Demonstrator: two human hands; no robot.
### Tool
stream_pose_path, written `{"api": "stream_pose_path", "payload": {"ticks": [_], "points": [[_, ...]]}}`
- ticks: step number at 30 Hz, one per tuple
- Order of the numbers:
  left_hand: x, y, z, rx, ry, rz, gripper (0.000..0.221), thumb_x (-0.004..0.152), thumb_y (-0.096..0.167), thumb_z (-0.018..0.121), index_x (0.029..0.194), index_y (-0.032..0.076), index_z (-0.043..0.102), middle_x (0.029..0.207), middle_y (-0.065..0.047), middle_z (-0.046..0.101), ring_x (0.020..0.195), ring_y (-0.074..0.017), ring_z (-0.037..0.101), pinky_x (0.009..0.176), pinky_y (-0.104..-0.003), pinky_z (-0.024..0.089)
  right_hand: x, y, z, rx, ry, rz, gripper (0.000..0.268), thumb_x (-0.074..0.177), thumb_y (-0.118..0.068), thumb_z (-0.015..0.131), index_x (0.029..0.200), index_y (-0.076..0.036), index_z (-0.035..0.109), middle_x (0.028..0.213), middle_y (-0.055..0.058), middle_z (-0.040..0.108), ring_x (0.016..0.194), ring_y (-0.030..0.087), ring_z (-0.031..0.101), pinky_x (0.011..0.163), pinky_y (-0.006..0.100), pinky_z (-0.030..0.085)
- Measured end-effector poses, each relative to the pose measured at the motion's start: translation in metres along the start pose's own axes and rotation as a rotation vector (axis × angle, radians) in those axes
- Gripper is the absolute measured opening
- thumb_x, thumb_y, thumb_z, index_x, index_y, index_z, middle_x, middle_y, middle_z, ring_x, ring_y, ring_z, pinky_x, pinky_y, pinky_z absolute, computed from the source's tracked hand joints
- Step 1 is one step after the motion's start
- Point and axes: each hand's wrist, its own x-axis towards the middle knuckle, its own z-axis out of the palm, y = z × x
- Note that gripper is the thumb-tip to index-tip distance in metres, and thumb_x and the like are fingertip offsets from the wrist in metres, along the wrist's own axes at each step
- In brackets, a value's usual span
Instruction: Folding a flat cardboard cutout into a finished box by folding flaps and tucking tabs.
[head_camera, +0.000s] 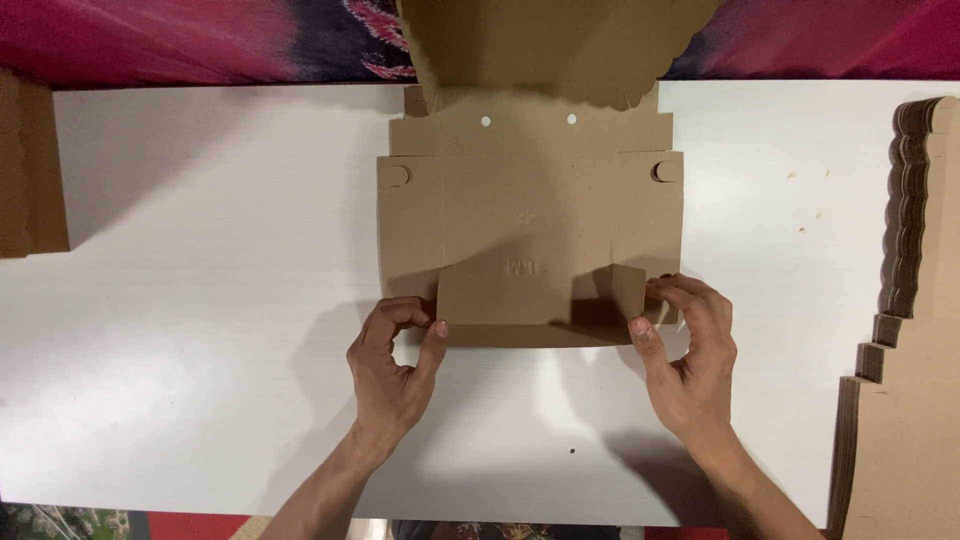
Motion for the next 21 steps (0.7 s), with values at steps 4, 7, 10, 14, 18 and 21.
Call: {"api": "stream_pose_path", "payload": {"ticks": [4, 7, 10, 14, 18, 21], "points": [[-0.003, 0.000, 0.002, -0.005, 0.045, -0.010, 0.015, 0.097, 0.018, 0.072, 0.094, 0.008, 0.061, 0.083, -0.007, 0.066, 0.075, -0.0217, 0.070, 0.070, -0.038, 0.061, 0.002, -0.005, 0.000, -0.017, -0.013, 0.030, 0.036, 0.103, -0.035, 0.060, 0.122, -0.004, 0.063, 0.122, 0.013, 0.059, 0.137, 0.038, 0.045, 0.117, 0.057, 0.034], [-0.006, -0.001, 0.004, 0.007, 0.070, -0.022, 0.015, 0.098, 0.021, 0.071, 0.094, 0.010, 0.062, 0.081, -0.005, 0.065, 0.076, -0.0212, 0.070, 0.070, -0.039, 0.063, 0.003, -0.013, 0.000, -0.032, -0.004, 0.042, 0.040, 0.104, -0.040, 0.057, 0.120, -0.003, 0.063, 0.125, 0.015, 0.055, 0.141, 0.040, 0.040, 0.118, 0.058, 0.032], [-0.009, -0.004, 0.007, 0.006, 0.091, -0.032, 0.014, 0.099, 0.020, 0.070, 0.094, 0.009, 0.062, 0.082, -0.005, 0.064, 0.078, -0.0218, 0.070, 0.071, -0.039, 0.064, 0.003, -0.011, 0.000, -0.029, -0.022, 0.045, 0.039, 0.104, -0.038, 0.056, 0.120, -0.003, 0.062, 0.129, 0.017, 0.053, 0.144, 0.042, 0.037, 0.118, 0.060, 0.033], [-0.008, -0.005, 0.010, -0.002, 0.080, -0.056, 0.016, 0.099, 0.021, 0.070, 0.093, 0.009, 0.061, 0.081, -0.006, 0.064, 0.077, -0.0224, 0.070, 0.071, -0.041, 0.064, 0.003, -0.009, 0.001, -0.032, -0.031, 0.050, 0.039, 0.104, -0.037, 0.055, 0.120, -0.002, 0.062, 0.129, 0.018, 0.053, 0.144, 0.044, 0.038, 0.117, 0.061, 0.032], [-0.006, -0.005, 0.010, -0.011, 0.060, -0.071, 0.017, 0.099, 0.023, 0.069, 0.095, 0.008, 0.062, 0.081, -0.007, 0.064, 0.078, -0.0240, 0.070, 0.071, -0.043, 0.065, 0.003, -0.010, -0.001, -0.018, -0.040, 0.064, 0.039, 0.104, -0.038, 0.056, 0.120, -0.002, 0.062, 0.128, 0.018, 0.052, 0.144, 0.044, 0.039, 0.117, 0.061, 0.033], [-0.003, -0.001, 0.007, -0.027, 0.017, -0.098, 0.018, 0.100, 0.025, 0.067, 0.100, 0.007, 0.064, 0.085, -0.009, 0.066, 0.083, -0.0271, 0.072, 0.074, -0.046, 0.065, 0.005, -0.012, -0.003, -0.008, -0.053, 0.084, 0.039, 0.103, -0.037, 0.057, 0.120, -0.002, 0.062, 0.127, 0.019, 0.052, 0.142, 0.044, 0.041, 0.115, 0.060, 0.035]]}}
